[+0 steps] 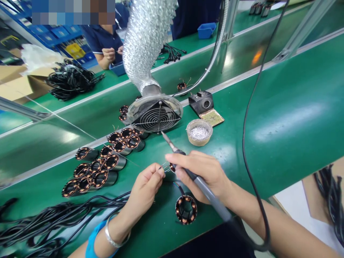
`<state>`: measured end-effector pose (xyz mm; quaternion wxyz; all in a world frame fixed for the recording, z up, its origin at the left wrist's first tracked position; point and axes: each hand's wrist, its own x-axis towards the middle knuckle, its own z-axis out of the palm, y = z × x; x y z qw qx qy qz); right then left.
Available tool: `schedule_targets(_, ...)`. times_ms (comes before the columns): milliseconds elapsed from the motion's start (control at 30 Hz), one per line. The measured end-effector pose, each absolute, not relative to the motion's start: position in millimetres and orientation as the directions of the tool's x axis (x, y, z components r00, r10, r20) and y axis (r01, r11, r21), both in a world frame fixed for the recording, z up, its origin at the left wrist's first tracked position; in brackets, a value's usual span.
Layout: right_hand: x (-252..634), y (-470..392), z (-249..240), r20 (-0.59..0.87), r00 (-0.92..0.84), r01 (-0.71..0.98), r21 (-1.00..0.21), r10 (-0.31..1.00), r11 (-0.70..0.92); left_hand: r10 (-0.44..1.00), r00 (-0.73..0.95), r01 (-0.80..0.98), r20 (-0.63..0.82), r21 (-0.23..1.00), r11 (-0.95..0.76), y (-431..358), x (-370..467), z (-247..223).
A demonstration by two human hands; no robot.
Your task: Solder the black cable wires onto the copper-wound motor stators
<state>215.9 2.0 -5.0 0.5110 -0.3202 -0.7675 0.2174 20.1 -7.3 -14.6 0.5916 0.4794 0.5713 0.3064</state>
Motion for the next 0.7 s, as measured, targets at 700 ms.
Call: schedule_targets(700,226.1,-10.6,-6.8,0.564,-0.097,0.150,-0.806,0.820,0.573,0.927,0.157,0.244,-0.342,0.923,0.299,-7.9,21.4,-11.2)
